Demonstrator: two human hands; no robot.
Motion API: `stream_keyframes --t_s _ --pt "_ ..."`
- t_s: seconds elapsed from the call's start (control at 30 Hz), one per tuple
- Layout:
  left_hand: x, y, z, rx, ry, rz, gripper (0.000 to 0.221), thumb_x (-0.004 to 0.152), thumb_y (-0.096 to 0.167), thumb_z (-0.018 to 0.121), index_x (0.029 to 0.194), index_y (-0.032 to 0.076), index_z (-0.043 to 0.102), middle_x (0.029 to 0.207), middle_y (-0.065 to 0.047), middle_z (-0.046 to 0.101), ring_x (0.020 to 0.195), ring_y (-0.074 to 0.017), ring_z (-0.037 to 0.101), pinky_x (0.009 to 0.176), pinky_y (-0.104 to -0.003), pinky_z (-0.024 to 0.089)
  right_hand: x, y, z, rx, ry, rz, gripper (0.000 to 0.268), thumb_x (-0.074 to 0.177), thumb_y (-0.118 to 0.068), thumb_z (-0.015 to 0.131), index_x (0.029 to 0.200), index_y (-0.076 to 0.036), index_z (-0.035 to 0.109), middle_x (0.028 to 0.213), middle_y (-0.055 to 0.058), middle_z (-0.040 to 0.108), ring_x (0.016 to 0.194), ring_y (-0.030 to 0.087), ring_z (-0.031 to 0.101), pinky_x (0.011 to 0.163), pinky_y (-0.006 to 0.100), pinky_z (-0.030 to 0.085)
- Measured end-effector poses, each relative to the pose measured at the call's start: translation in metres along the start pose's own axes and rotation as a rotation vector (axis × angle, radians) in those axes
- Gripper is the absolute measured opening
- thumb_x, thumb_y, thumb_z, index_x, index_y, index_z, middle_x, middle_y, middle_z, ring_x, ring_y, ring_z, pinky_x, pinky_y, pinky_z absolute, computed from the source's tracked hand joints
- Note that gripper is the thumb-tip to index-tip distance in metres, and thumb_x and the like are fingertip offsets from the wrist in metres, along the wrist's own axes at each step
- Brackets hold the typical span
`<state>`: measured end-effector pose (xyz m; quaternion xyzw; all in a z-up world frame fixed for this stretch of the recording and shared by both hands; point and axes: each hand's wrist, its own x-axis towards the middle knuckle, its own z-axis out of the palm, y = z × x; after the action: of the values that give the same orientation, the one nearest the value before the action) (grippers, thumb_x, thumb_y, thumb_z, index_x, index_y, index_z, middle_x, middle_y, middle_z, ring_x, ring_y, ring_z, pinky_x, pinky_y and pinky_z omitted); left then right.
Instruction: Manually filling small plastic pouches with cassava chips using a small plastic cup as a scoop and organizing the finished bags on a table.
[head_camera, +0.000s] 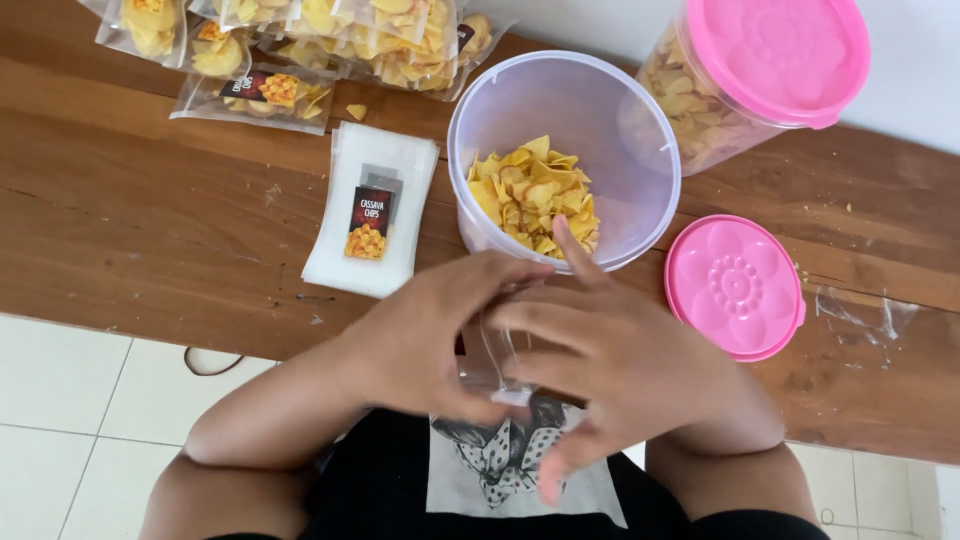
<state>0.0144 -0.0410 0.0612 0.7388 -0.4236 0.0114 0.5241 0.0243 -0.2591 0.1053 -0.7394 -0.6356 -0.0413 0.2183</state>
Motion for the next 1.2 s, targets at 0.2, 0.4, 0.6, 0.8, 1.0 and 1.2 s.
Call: stream_keyframes --t_s 0.2,0.4,0.6,0.8,1.0,1.2 --pt "0.014 -0.061 -0.022 -0.443 -0.023 0.174 0.07 0.082 0.038 0.082 0.14 0.013 0.052 0.12 -0.004 0.065 0.108 -0.0192 0.067 0.102 -0.034 0.055 0.001 0.054 -0.049 -0.037 0.189 0.362 0.022 0.098 -0.025 0.067 0.105 -0.004 0.065 0.103 0.008 0.067 0.095 0.024 0.065 0.08 0.034 0.049" --pt "0.0 -0.091 -0.037 -0.736 -0.261 0.272 0.08 0.087 0.056 0.077 0.139 0.002 0.048 0.13 -0.022 0.065 0.119 -0.0335 0.07 0.104 -0.043 0.058 0.014 0.139 0.008 -0.101 -0.747 1.112 0.099 0.077 -0.049 0.083 0.155 -0.017 0.029 0.167 0.008 0.014 0.141 0.036 0.036 0.11 0.05 0.037" --pt "0.001 -0.106 -0.014 -1.017 -0.363 0.245 0.09 0.07 0.04 0.09 0.137 -0.006 0.05 0.126 -0.028 0.062 0.12 -0.041 0.061 0.106 -0.05 0.044 0.018 0.161 0.02 -0.037 -0.972 1.012 0.122 0.064 -0.034 0.099 0.16 -0.018 0.025 0.162 0.025 0.019 0.142 0.048 0.037 0.11 0.059 0.041" --pt "0.002 -0.096 -0.022 -0.938 -0.437 0.191 0.09 0.085 0.052 0.08 0.147 0.0 0.043 0.136 -0.023 0.061 0.128 -0.0299 0.062 0.115 -0.039 0.044 0.034 0.155 0.021 -0.142 -1.253 1.189 0.13 0.073 -0.058 0.084 0.162 -0.041 -0.01 0.171 0.008 -0.016 0.156 0.034 0.007 0.124 0.046 0.023" --pt "0.006 -0.093 -0.02 -0.867 -0.412 0.145 0.097 0.083 0.053 0.078 0.151 -0.002 0.037 0.141 -0.021 0.058 0.132 -0.0311 0.059 0.119 -0.045 0.044 0.02 0.175 0.037 -0.154 -1.27 0.913 0.094 0.071 -0.05 0.087 0.148 -0.022 0.042 0.138 0.009 0.054 0.126 0.031 0.053 0.101 0.043 0.047" --pt "0.004 -0.109 -0.019 -0.821 -0.477 0.245 0.095 0.088 0.049 0.078 0.158 0.006 0.032 0.164 -0.01 0.037 0.143 -0.0344 0.056 0.124 -0.054 0.044 0.046 0.146 0.012 -0.14 -1.218 1.039 0.076 0.084 -0.05 0.07 0.152 -0.032 0.04 0.119 0.003 0.067 0.109 0.025 0.061 0.085 0.038 0.049"
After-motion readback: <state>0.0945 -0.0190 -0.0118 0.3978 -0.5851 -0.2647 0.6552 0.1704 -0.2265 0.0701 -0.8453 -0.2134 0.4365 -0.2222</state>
